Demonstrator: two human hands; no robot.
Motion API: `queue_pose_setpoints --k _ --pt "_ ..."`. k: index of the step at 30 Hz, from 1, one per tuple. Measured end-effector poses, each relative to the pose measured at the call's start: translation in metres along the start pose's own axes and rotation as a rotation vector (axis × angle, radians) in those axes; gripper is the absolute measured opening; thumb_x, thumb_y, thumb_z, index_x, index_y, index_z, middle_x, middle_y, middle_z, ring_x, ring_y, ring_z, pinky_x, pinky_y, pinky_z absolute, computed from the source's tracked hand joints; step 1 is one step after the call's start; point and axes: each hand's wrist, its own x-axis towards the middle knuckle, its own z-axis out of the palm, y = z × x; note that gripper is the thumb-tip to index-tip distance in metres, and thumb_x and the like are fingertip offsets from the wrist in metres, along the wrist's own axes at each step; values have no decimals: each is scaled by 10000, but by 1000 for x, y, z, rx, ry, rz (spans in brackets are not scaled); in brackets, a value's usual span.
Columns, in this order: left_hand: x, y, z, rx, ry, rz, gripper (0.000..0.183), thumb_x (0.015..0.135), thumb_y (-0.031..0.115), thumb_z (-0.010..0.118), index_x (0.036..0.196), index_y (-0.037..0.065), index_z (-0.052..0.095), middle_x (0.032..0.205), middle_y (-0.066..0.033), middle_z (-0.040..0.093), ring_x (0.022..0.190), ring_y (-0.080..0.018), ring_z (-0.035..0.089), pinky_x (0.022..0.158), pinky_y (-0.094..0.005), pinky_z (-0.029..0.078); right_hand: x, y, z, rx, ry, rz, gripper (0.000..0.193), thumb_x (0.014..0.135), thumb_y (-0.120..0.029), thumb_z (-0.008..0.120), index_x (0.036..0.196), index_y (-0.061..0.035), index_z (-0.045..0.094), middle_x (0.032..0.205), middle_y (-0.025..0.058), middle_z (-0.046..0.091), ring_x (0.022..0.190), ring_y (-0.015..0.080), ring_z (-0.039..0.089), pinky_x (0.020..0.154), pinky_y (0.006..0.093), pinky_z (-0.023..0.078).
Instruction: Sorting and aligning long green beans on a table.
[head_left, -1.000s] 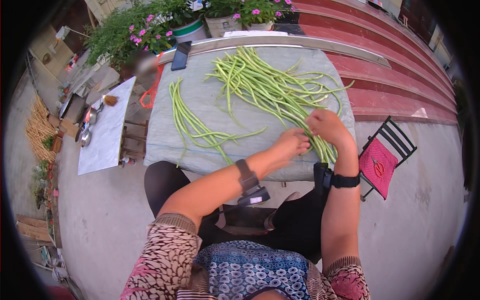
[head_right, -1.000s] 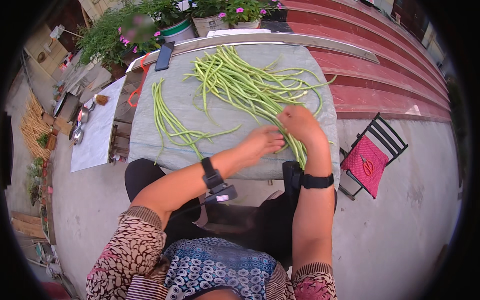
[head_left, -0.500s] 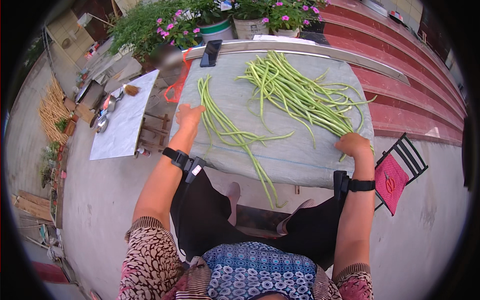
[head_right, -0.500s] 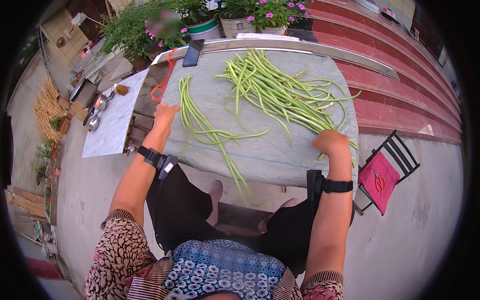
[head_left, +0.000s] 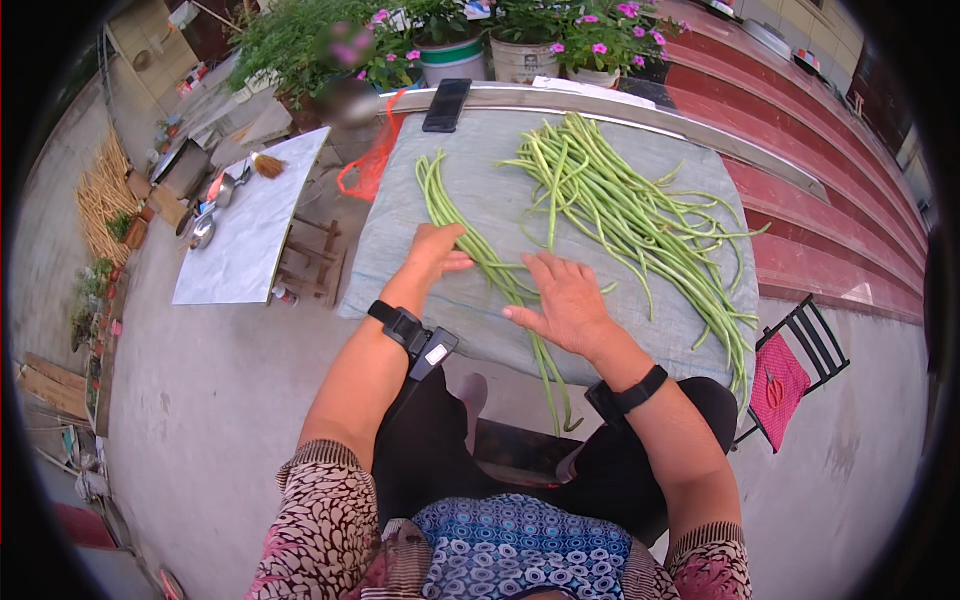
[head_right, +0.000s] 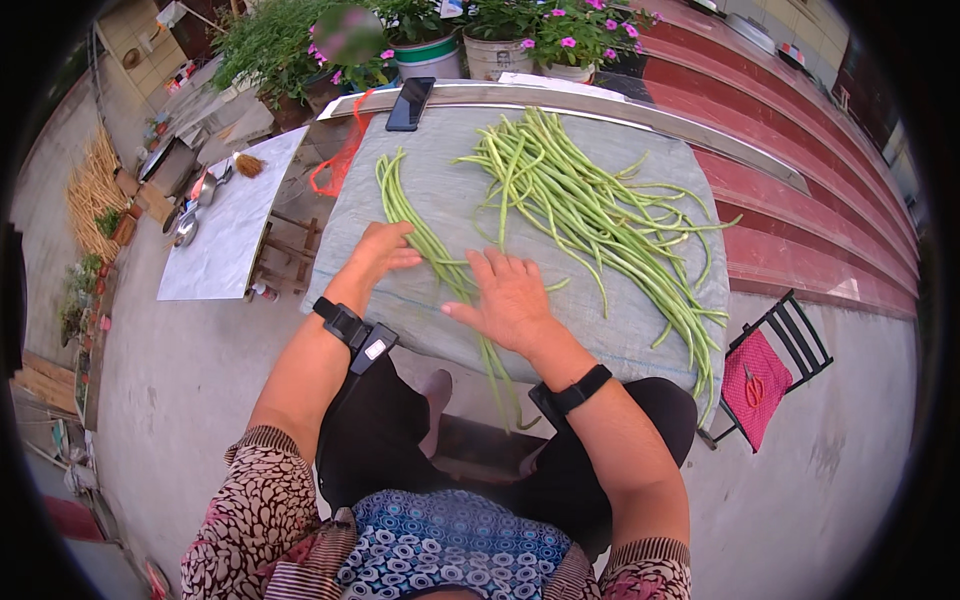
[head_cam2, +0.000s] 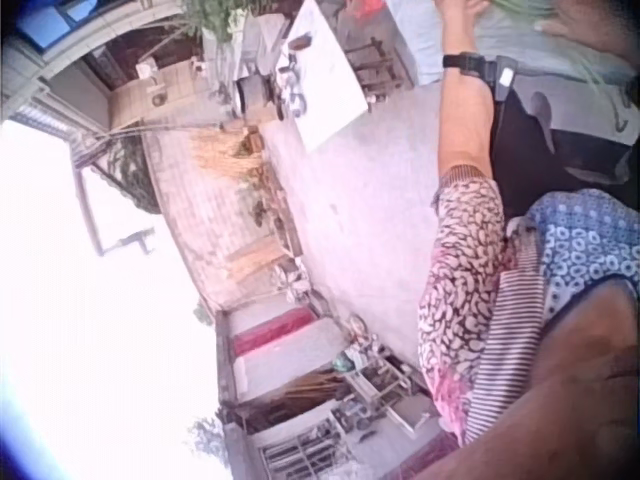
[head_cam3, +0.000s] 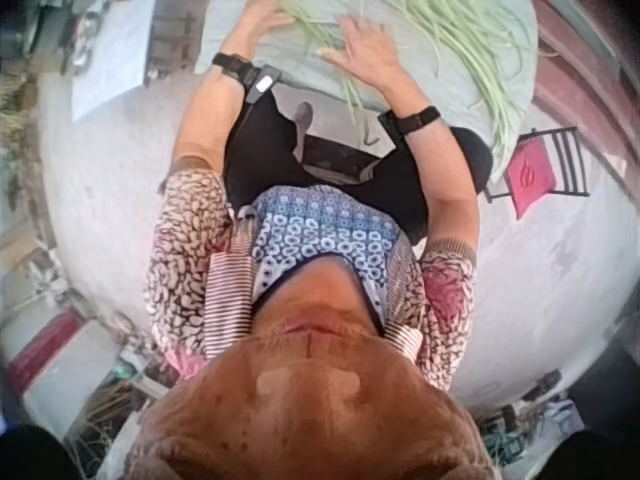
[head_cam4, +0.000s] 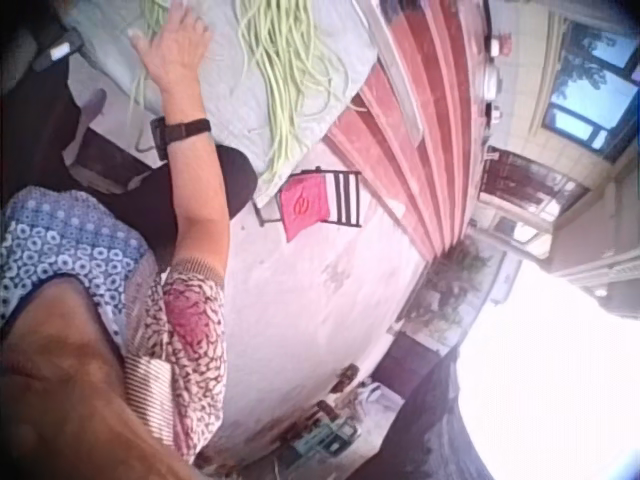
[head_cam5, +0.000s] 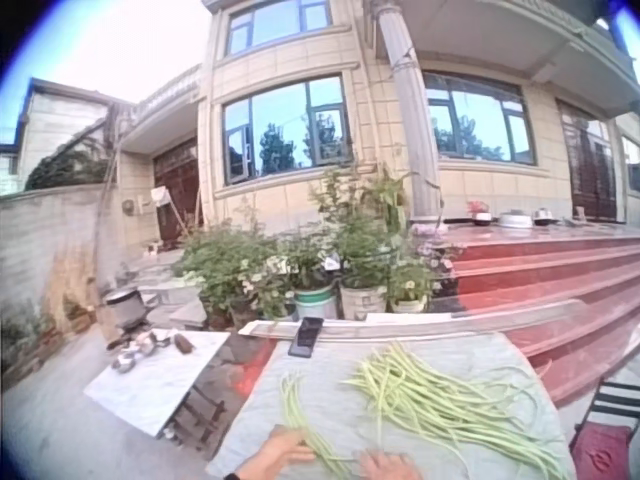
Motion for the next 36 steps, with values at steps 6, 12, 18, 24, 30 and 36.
queue_pose_setpoints --k 6,12,18,24,30,36 --pt "-9 2 6 -196 -134 -49 434 834 113 551 1121 -170 390 1086 -272 471 863 -329 616 722 -378 575 11 -6 30 -132 85 114 810 648 -459 704 1274 -27 426 1221 176 489 1128 326 448 946 424 319" --pt "7 -8 1 -480 -262 -140 370 828 96 550 1095 -122 414 1096 -266 477 917 -328 602 760 -395 561 27 -8 30 -129 -206 340 506 672 -322 654 1052 -12 531 989 159 572 983 337 537 803 434 439" --pt "-11 2 26 462 27 182 356 763 58 586 1105 31 493 1128 -170 475 954 -320 575 792 -399 514 51 -15 19 -119 -337 496 394 694 -285 622 968 -8 568 955 185 620 926 339 595 792 433 467" --pt "-9 -19 23 1146 -217 769 412 687 73 644 1073 171 537 1154 -29 456 1034 -287 498 863 -397 442 62 -19 17 -210 -443 492 414 662 -321 631 942 -18 609 918 159 654 885 313 631 766 391 475" --pt "-9 -15 19 1166 -284 772 367 739 110 627 1075 165 490 1129 -36 481 1003 -296 489 858 -406 434 64 -12 7 -51 -397 514 359 678 -305 625 905 -33 563 856 122 633 754 249 638 679 363 492" --pt "-1 -16 21 1159 -261 837 319 791 129 581 1081 154 452 1108 -54 491 990 -323 490 841 -415 426 45 19 -19 967 -653 689 168 773 -184 592 835 -48 516 677 12 498 594 128 571 491 258 471"
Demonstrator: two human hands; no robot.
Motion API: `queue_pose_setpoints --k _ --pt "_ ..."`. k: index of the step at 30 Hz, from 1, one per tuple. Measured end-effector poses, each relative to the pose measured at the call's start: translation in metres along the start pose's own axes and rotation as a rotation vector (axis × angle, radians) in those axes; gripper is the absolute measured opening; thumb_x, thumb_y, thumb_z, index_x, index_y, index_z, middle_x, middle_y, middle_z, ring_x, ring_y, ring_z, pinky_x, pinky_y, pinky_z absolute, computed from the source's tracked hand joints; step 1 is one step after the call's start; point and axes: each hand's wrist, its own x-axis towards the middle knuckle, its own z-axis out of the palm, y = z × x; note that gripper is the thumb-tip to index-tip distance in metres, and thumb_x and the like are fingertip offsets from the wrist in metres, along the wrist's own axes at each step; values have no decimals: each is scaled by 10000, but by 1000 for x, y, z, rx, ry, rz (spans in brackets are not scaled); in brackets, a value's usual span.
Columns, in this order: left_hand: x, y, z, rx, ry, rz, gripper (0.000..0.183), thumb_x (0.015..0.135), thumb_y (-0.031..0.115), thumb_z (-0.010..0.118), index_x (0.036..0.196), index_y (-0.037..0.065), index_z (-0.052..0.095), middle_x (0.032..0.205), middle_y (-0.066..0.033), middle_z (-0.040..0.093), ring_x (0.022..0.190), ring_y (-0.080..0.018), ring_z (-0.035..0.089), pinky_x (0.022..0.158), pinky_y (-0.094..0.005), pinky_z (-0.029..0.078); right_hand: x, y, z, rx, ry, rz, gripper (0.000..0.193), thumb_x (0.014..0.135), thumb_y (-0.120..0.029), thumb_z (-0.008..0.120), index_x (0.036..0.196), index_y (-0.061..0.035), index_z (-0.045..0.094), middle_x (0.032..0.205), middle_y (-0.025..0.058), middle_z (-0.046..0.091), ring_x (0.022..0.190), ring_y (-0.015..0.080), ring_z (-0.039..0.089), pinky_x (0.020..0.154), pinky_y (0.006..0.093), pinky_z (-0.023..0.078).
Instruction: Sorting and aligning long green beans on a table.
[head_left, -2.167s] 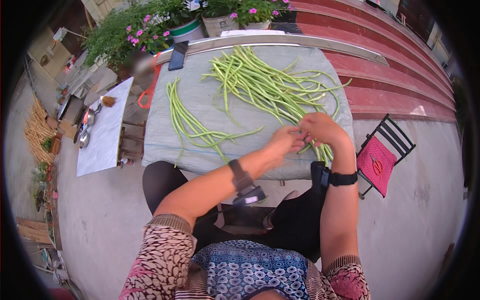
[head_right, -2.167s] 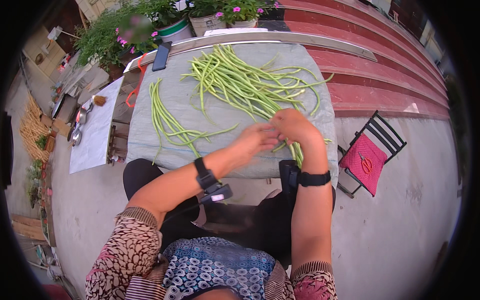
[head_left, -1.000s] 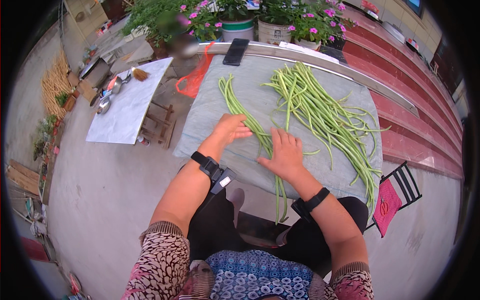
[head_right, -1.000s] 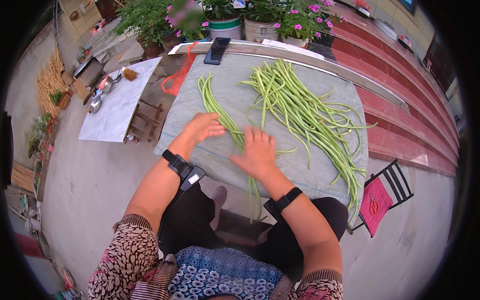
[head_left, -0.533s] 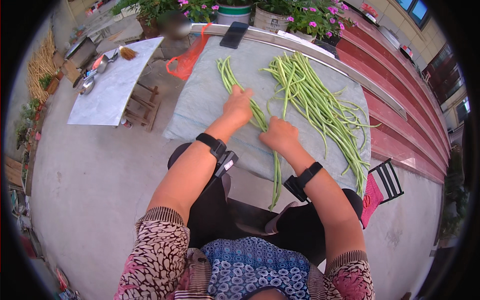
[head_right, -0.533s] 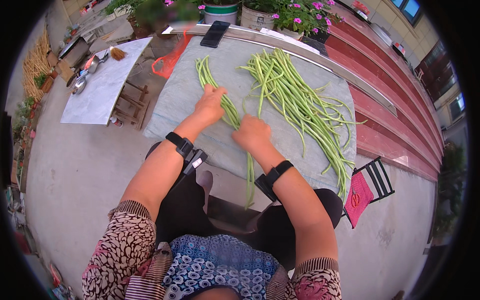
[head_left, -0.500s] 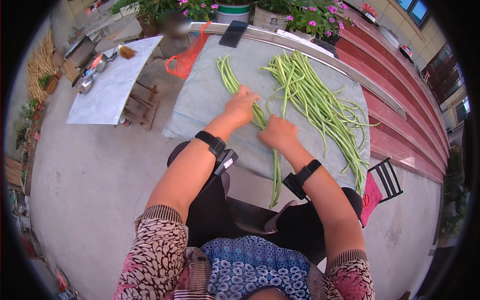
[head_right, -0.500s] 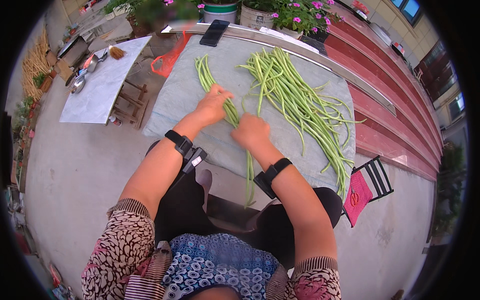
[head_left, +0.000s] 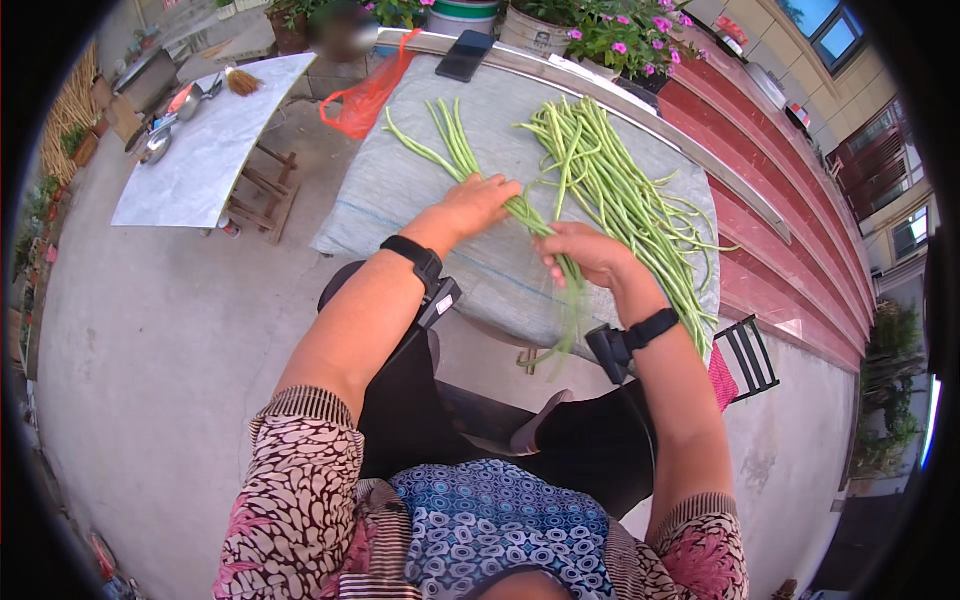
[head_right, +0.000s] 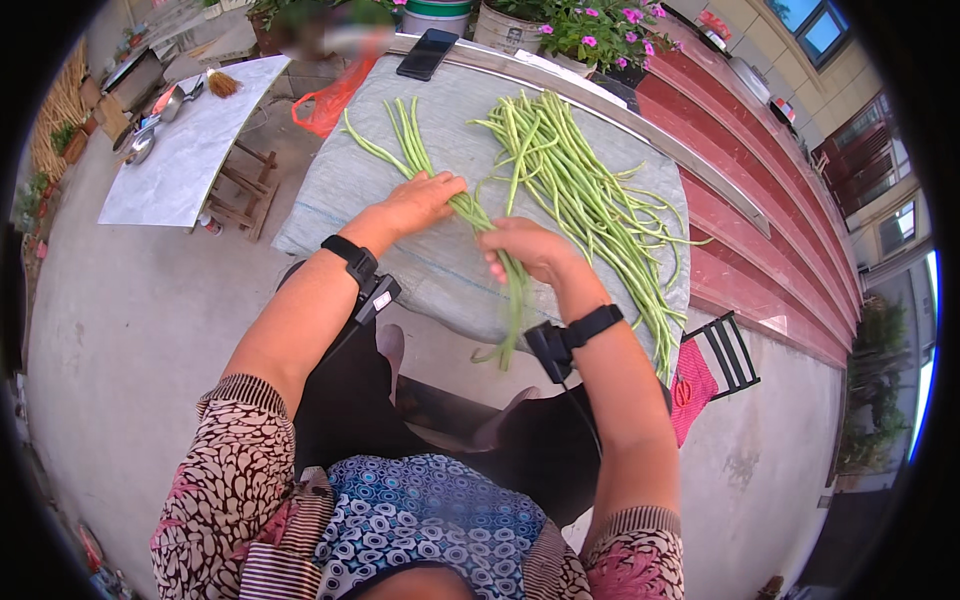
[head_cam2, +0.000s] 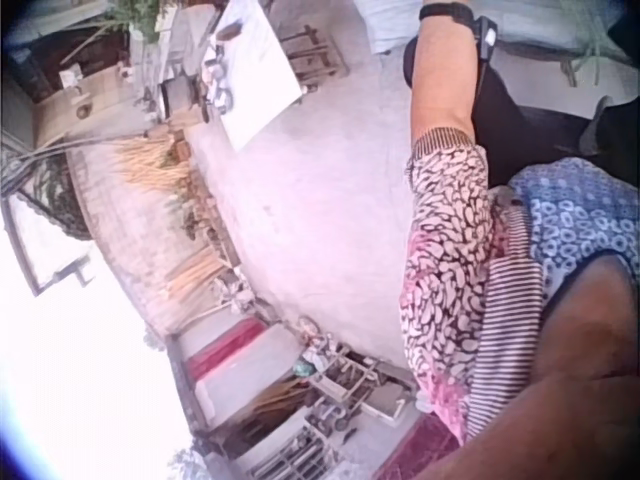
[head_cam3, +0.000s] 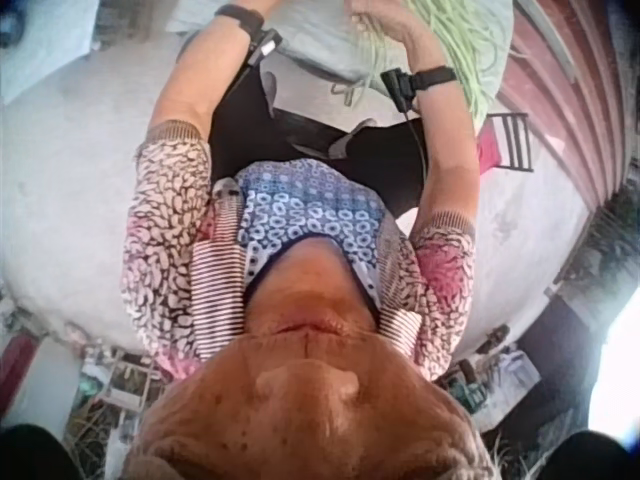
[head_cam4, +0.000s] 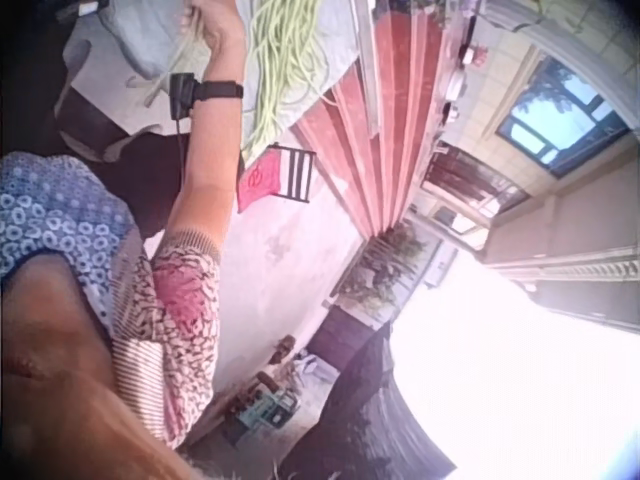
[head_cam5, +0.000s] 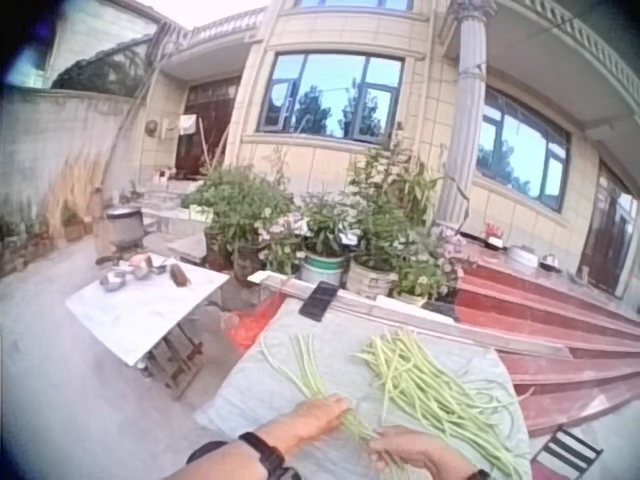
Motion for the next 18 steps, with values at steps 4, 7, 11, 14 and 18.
queue_pose_setpoints --k 4,7,11,14,18 --pt "-2 -2 1 6 24 23 293 803 125 567 1075 156 463 1081 -56 504 976 -335 492 847 -418 420 -47 -14 -29 -607 171 65 231 748 -197 608 883 -23 540 723 68 559 611 147 577 524 287 478" --pt "0 -3 2 82 13 85 254 805 140 568 1050 156 500 1035 -60 524 971 -342 492 853 -418 417 -100 -24 -51 -1429 605 -154 269 685 -197 629 927 -88 585 772 129 631 736 267 621 661 378 487" --pt "-5 2 5 101 -27 98 223 796 169 583 1015 161 543 984 -64 536 952 -338 498 842 -417 422 -147 -21 -83 -1488 658 44 274 657 -221 640 920 -149 611 803 123 639 820 327 607 727 435 468" --pt "-7 6 18 217 -21 158 218 779 191 606 992 170 565 964 -67 537 929 -319 508 814 -418 438 -154 12 -96 -1535 495 181 366 636 -209 682 993 -166 617 941 115 631 928 295 589 816 425 444" --pt "-7 31 33 146 92 340 262 743 199 643 996 180 578 952 -68 537 891 -298 529 763 -396 459 -146 18 -73 -1537 414 229 466 632 -217 724 1081 -177 603 1087 92 599 1039 268 547 918 406 396"
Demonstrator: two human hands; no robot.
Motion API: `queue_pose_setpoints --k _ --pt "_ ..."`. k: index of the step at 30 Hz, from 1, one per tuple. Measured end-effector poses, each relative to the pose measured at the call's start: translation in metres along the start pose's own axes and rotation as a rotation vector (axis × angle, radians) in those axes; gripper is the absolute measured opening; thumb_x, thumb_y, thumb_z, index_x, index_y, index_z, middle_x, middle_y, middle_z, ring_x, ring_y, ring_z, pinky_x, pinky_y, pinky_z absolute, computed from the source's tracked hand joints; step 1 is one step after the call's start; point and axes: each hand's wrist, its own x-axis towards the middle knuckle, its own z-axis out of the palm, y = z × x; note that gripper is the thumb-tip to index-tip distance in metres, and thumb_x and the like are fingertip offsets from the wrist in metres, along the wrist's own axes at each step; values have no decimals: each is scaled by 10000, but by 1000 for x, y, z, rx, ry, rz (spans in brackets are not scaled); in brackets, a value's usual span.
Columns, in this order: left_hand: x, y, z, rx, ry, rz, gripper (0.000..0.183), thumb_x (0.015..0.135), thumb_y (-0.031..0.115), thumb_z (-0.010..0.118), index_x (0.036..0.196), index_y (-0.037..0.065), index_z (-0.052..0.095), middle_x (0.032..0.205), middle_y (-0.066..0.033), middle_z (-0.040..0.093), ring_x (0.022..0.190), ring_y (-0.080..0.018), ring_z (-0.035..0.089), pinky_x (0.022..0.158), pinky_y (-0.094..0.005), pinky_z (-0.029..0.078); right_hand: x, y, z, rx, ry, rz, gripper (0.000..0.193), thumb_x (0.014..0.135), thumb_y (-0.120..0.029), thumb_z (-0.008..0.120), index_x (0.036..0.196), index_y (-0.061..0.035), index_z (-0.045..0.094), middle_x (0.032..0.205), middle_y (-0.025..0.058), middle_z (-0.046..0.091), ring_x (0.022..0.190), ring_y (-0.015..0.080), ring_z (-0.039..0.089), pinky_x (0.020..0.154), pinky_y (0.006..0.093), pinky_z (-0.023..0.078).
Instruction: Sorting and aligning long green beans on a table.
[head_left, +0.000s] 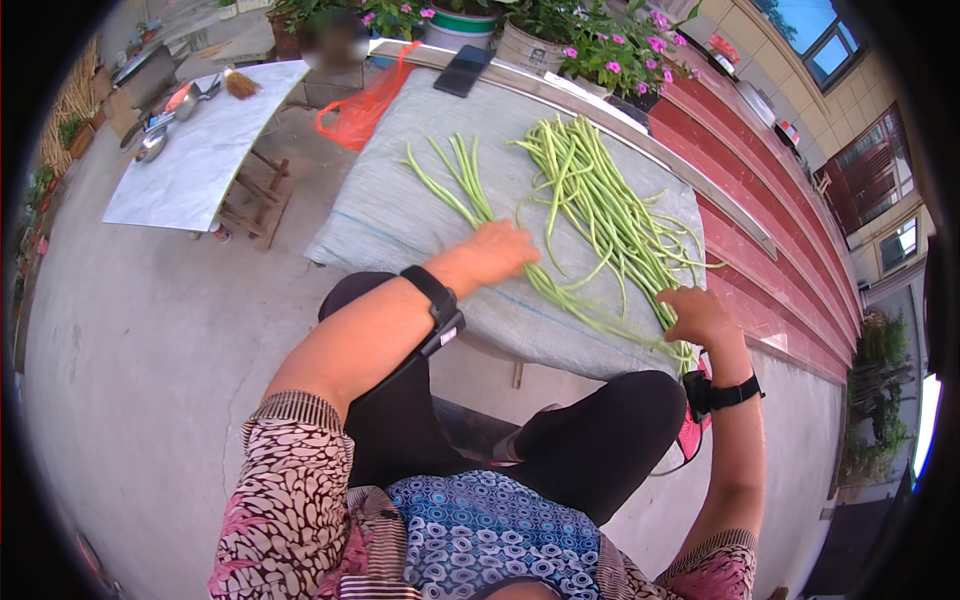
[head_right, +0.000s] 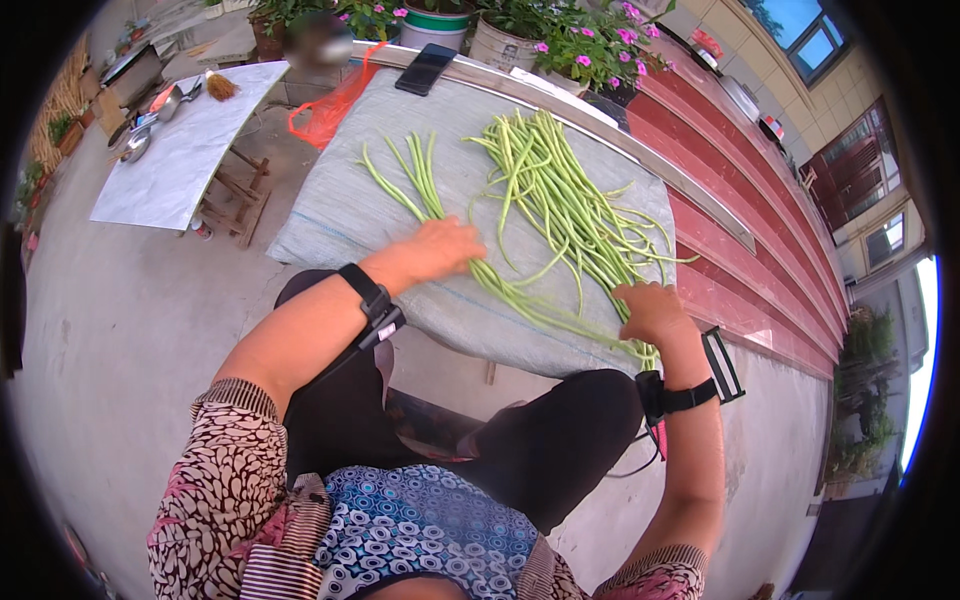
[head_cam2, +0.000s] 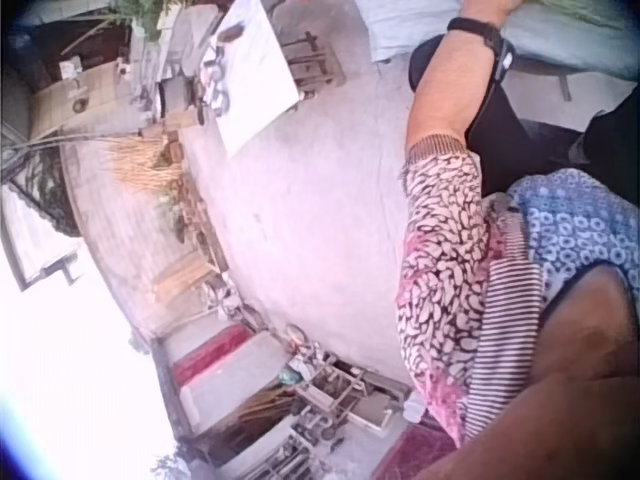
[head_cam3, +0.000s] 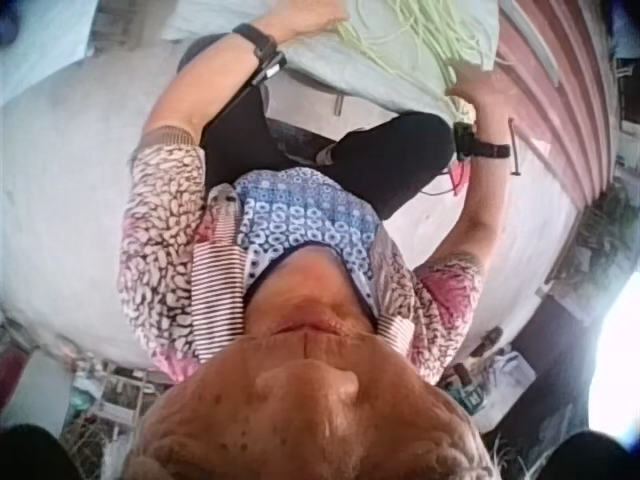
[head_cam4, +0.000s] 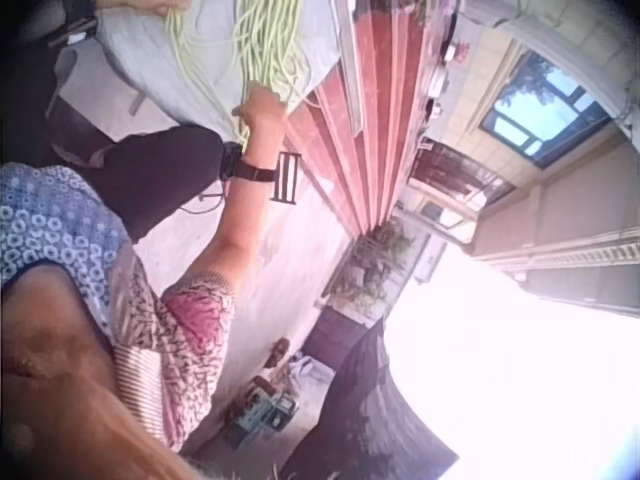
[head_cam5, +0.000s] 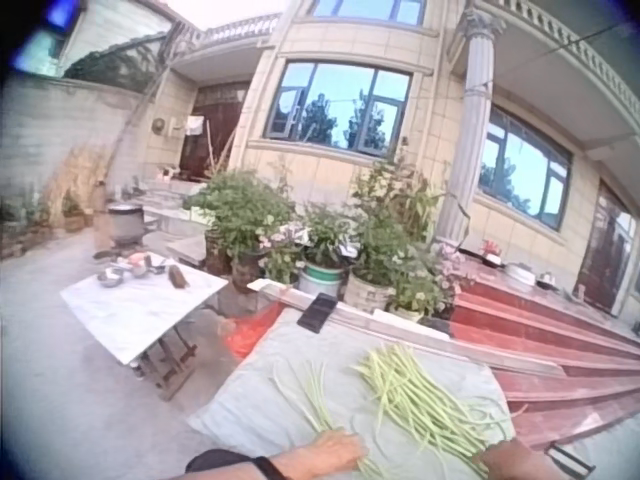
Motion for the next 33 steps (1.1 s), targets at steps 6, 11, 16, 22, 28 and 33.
queue_pose_setpoints --k 6,11,16,22,28,33 --pt "-4 -9 -25 -431 23 -245 370 706 138 660 1069 156 590 946 -100 551 904 -281 559 773 -352 465 39 -78 -27 522 296 -296 337 752 -227 641 1061 -99 602 1078 99 606 1002 270 568 848 372 449" --pt "-5 -62 -35 -992 626 -939 356 711 67 585 1060 18 540 1013 -167 525 913 -271 548 805 -374 441 78 -136 -30 538 414 -395 254 781 -238 595 1012 -136 618 1024 113 607 937 289 585 766 409 470" --pt "-33 -99 -32 -1227 1105 -1367 354 763 80 515 1106 4 475 1000 -141 511 849 -249 506 759 -413 438 125 -194 -16 534 617 -391 206 738 -219 623 912 -111 611 872 110 567 879 308 559 742 428 462" --pt "-48 -101 -36 -1582 1058 -1463 337 796 123 516 1107 -4 486 1009 -124 508 829 -226 500 714 -388 454 154 -223 -4 511 833 -277 167 705 -203 638 835 -98 631 868 84 566 891 273 528 730 403 436" --pt "-43 -98 -47 -1523 859 -1437 373 833 214 574 1146 27 492 1066 -96 520 878 -218 525 751 -357 460 162 -224 2 508 1001 -335 123 697 -190 635 786 -111 662 900 56 595 918 254 504 768 385 392" --pt "-36 -93 -49 -1569 877 -1224 321 889 246 543 1143 56 496 1075 -71 556 955 -207 545 811 -329 458 151 -223 -6 582 958 -267 109 706 -183 634 778 -105 662 898 37 612 909 250 512 770 375 381"
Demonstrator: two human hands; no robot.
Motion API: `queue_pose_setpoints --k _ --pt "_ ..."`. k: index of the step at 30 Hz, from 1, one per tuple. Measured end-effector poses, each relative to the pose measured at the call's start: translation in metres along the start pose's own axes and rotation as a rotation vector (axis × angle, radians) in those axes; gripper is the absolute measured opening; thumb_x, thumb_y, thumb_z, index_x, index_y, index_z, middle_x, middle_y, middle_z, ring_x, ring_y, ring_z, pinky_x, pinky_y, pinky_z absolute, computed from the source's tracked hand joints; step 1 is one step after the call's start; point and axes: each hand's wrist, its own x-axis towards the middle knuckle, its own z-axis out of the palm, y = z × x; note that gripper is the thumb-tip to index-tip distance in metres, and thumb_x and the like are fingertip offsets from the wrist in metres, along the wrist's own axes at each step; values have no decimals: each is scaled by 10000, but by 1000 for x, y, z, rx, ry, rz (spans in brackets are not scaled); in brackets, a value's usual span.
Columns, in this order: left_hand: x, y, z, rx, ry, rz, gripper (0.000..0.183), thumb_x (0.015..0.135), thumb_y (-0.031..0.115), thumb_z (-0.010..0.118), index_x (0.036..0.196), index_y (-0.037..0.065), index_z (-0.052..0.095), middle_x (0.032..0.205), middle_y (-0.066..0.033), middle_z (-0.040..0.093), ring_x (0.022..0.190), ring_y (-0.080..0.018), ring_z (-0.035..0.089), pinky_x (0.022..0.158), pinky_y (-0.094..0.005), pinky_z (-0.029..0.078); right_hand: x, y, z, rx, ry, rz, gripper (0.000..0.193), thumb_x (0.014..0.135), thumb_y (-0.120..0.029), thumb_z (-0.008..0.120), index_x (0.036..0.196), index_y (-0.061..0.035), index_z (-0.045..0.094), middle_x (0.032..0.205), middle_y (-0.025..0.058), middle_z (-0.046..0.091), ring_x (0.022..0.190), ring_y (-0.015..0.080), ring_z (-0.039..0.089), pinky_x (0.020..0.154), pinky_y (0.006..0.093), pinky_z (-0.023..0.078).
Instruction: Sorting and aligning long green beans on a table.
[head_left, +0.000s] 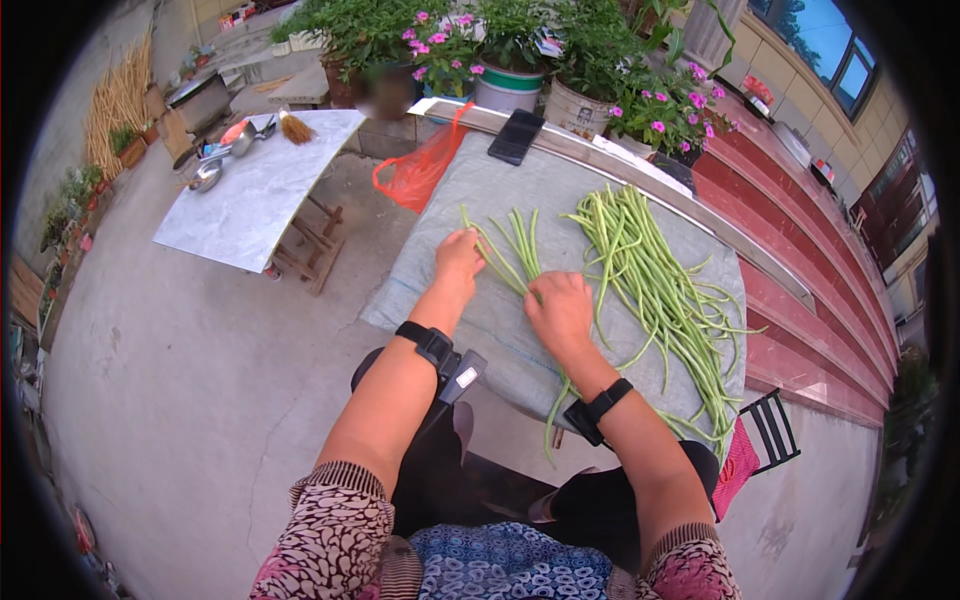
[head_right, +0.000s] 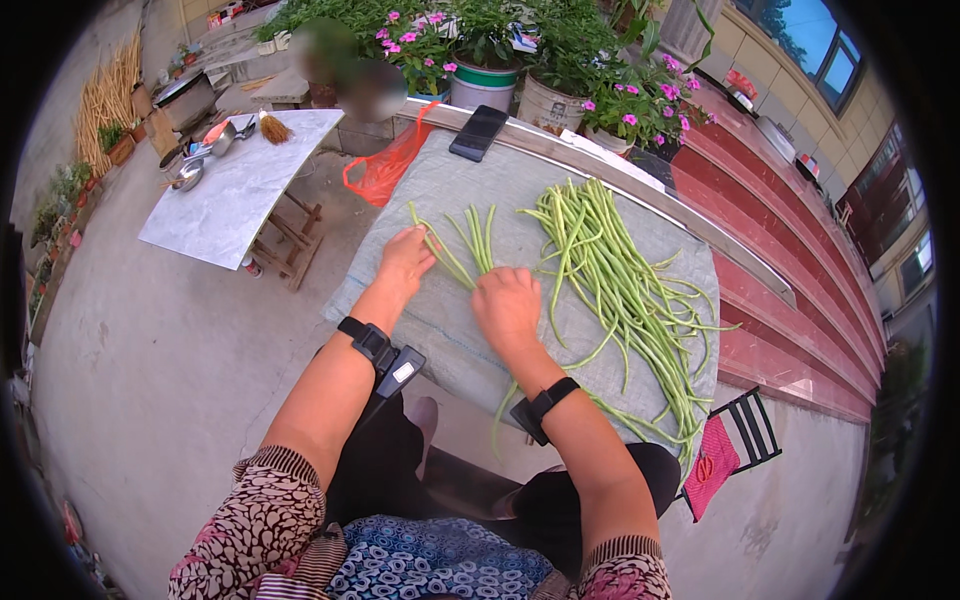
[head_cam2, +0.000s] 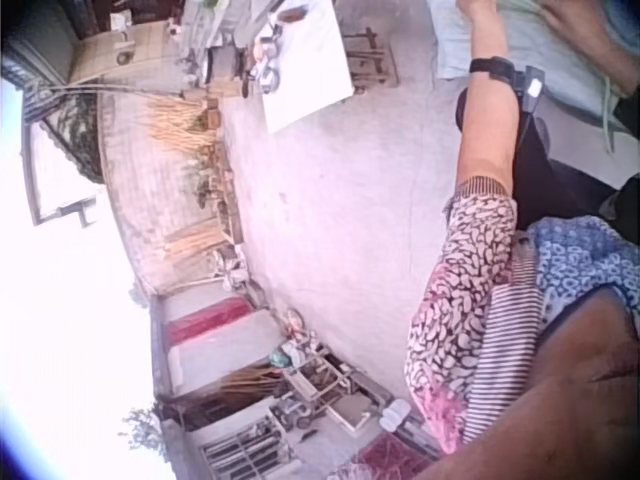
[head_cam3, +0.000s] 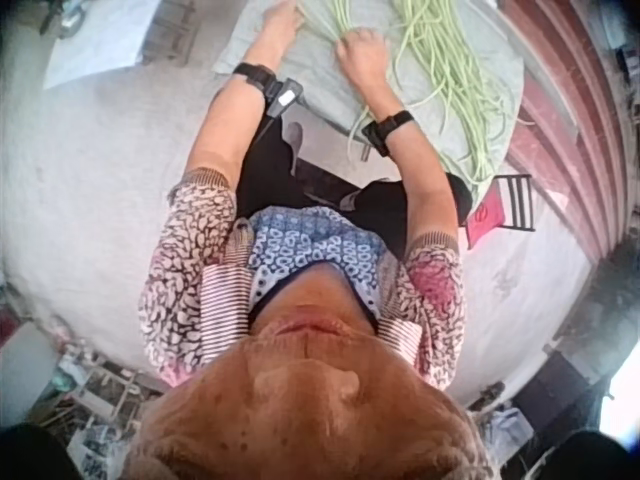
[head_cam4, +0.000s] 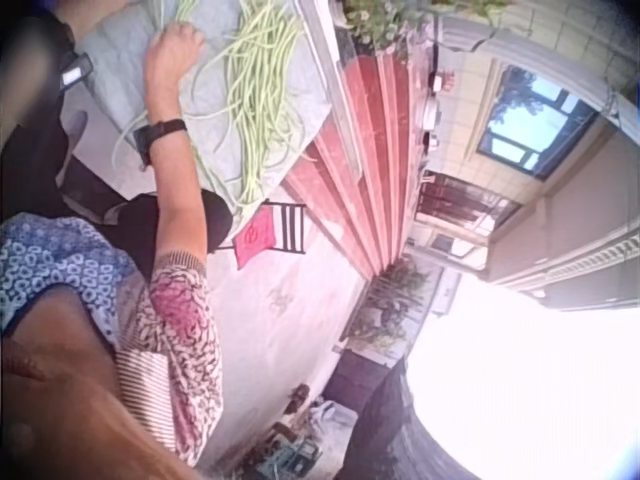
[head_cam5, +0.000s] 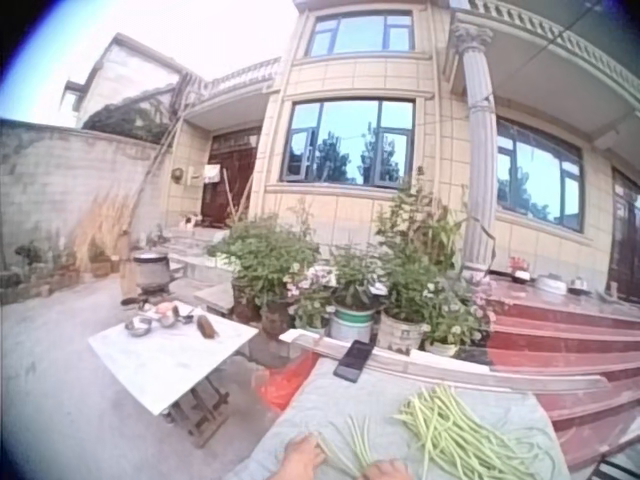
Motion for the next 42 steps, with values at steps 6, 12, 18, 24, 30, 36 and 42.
queue_pose_setpoints --k 6,12,18,24,30,36,42 --pt "-10 3 7 -130 -194 88 226 952 211 419 1100 51 476 1077 -107 604 970 -216 595 824 -316 466 5 -11 -7 165 93 198 119 730 -182 638 823 -107 644 888 47 615 893 253 527 777 374 377" --pt "-25 9 13 -115 -289 72 180 960 196 380 1042 46 434 1098 -145 598 953 -228 603 818 -334 477 4 -9 -8 294 188 328 121 743 -193 642 819 -101 618 866 53 612 865 245 542 804 363 368" --pt "-30 9 15 -136 -232 73 166 952 194 398 1031 49 391 1035 -128 598 976 -236 601 777 -339 478 0 -8 -6 355 258 374 124 746 -180 646 818 -86 609 845 56 605 830 227 564 784 361 374" --pt "-13 -2 4 -283 -32 38 181 943 207 431 1046 59 412 768 -16 503 691 -157 528 684 -338 473 -5 11 1 583 310 482 140 743 -176 657 824 -75 602 830 60 595 781 222 571 795 361 372" --pt "-26 4 11 -231 -144 -63 219 946 224 439 1074 64 517 877 -52 515 702 -167 508 737 -338 478 -9 -2 -8 449 226 346 140 733 -163 663 819 -79 592 829 63 587 824 230 547 828 349 353" --pt "-29 5 13 -355 -453 11 362 962 257 411 1268 65 397 1199 -137 511 1086 -261 523 924 -387 429 -14 -1 -2 465 223 285 135 723 -149 664 816 -84 592 830 64 584 831 244 542 832 353 350" --pt "-38 7 18 -376 -479 -13 356 969 268 405 1266 71 386 1041 -95 556 922 -201 573 799 -355 479 -19 -8 -5 433 118 206 138 726 -152 666 818 -80 592 849 74 586 868 272 536 810 367 371"
